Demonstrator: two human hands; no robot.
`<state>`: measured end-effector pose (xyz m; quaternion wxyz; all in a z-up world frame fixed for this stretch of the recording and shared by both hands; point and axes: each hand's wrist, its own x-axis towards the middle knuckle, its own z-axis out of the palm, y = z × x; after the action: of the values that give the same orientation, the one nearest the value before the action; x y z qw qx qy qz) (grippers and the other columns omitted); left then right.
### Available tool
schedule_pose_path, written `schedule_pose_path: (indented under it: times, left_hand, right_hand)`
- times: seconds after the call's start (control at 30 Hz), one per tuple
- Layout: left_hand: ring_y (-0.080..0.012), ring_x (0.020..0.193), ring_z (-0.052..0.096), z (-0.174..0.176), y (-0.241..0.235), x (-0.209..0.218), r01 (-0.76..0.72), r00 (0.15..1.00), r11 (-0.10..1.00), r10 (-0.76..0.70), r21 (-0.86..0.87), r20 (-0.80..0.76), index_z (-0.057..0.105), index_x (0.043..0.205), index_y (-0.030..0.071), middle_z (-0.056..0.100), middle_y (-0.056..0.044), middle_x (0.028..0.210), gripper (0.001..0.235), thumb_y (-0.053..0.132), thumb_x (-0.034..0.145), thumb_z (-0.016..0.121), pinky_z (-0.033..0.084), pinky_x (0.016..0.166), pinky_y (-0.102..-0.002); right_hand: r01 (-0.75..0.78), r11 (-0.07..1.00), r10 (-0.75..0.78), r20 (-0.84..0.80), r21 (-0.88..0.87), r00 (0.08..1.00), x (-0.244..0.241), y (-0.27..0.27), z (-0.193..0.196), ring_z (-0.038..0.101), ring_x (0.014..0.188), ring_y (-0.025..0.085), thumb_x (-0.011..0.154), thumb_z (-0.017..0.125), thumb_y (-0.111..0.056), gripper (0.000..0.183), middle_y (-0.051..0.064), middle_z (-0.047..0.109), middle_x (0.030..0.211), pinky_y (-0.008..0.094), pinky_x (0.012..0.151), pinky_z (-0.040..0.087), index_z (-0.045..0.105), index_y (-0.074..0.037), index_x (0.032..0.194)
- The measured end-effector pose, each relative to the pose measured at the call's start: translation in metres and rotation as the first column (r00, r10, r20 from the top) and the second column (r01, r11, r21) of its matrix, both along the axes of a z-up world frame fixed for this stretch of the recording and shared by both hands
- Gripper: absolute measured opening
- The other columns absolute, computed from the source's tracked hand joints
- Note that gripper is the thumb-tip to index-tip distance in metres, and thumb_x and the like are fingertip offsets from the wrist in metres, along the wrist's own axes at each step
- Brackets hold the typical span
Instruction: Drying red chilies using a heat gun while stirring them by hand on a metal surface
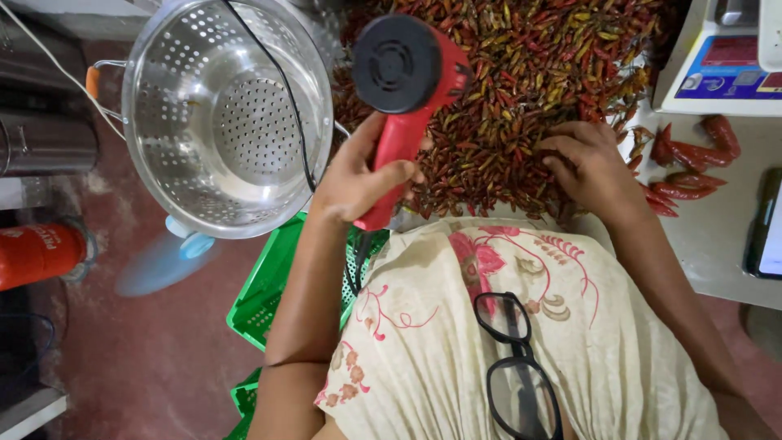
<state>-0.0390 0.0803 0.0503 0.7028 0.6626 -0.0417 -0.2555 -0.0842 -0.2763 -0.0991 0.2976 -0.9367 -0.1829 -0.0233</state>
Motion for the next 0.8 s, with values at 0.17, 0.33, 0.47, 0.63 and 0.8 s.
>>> schedule_pose_path:
  times: [0.17,0.33,0.47,0.63,0.8]
  left_hand:
    - [-0.0323,0.078,0.075,0.015,-0.003,-0.010,-0.030,0.992,0.999,0.024,0.043,0.126,0.045,0.150,0.000,0.066,-0.028,0.112,0.079,0.008,0.081,0.082,0.069,0.065,-0.043]
    - [-0.0177,0.093,0.071,0.038,0.027,-0.027,-0.005,0.990,0.924,-0.050,0.383,0.134,0.052,0.136,0.007,0.072,-0.010,0.123,0.057,0.027,0.085,0.068,0.064,0.074,-0.034]
    - [-0.0200,0.067,0.074,0.031,0.043,-0.059,-0.057,0.994,0.935,0.085,0.351,-0.065,0.052,0.133,0.006,0.073,-0.013,0.096,0.057,0.028,0.083,0.068,0.062,0.060,-0.035]
    - [-0.0183,0.083,0.067,0.037,0.037,-0.074,-0.115,0.993,0.984,0.113,0.134,0.025,0.052,0.127,-0.001,0.068,-0.016,0.126,0.041,0.013,0.090,0.062,0.060,0.067,-0.032]
    - [-0.0202,0.085,0.069,0.039,0.043,-0.078,-0.194,0.981,0.971,0.189,0.140,0.053,0.053,0.127,-0.002,0.069,-0.020,0.124,0.041,0.010,0.089,0.063,0.059,0.064,-0.030]
  right_hand:
    - [0.021,1.000,-0.021,0.118,-0.001,0.993,0.010,0.016,0.001,0.059,0.118,0.037,0.097,0.078,-0.017,0.025,0.010,0.068,0.134,0.046,0.097,0.049,0.074,-0.018,0.121]
    - [-0.207,0.978,0.202,0.193,0.002,0.960,0.056,0.040,0.011,0.051,0.118,0.035,0.099,0.077,-0.010,0.031,0.013,0.063,0.144,0.047,0.095,0.038,0.070,-0.010,0.129]
    - [-0.132,0.980,0.151,0.125,-0.149,0.981,0.104,0.063,-0.024,0.044,0.120,0.038,0.097,0.069,-0.017,0.043,0.007,0.060,0.144,0.055,0.095,0.034,0.067,-0.020,0.140]
    - [-0.319,0.945,0.316,0.049,0.076,0.947,0.139,0.087,-0.013,0.042,0.111,0.036,0.099,0.070,-0.001,0.058,0.009,0.044,0.165,0.057,0.096,0.037,0.059,-0.017,0.153]
    - [-0.311,0.933,0.242,0.324,0.182,0.915,0.128,0.081,0.011,0.054,0.127,0.045,0.097,0.074,0.013,0.036,0.029,0.057,0.138,0.055,0.106,0.043,0.066,0.004,0.132]
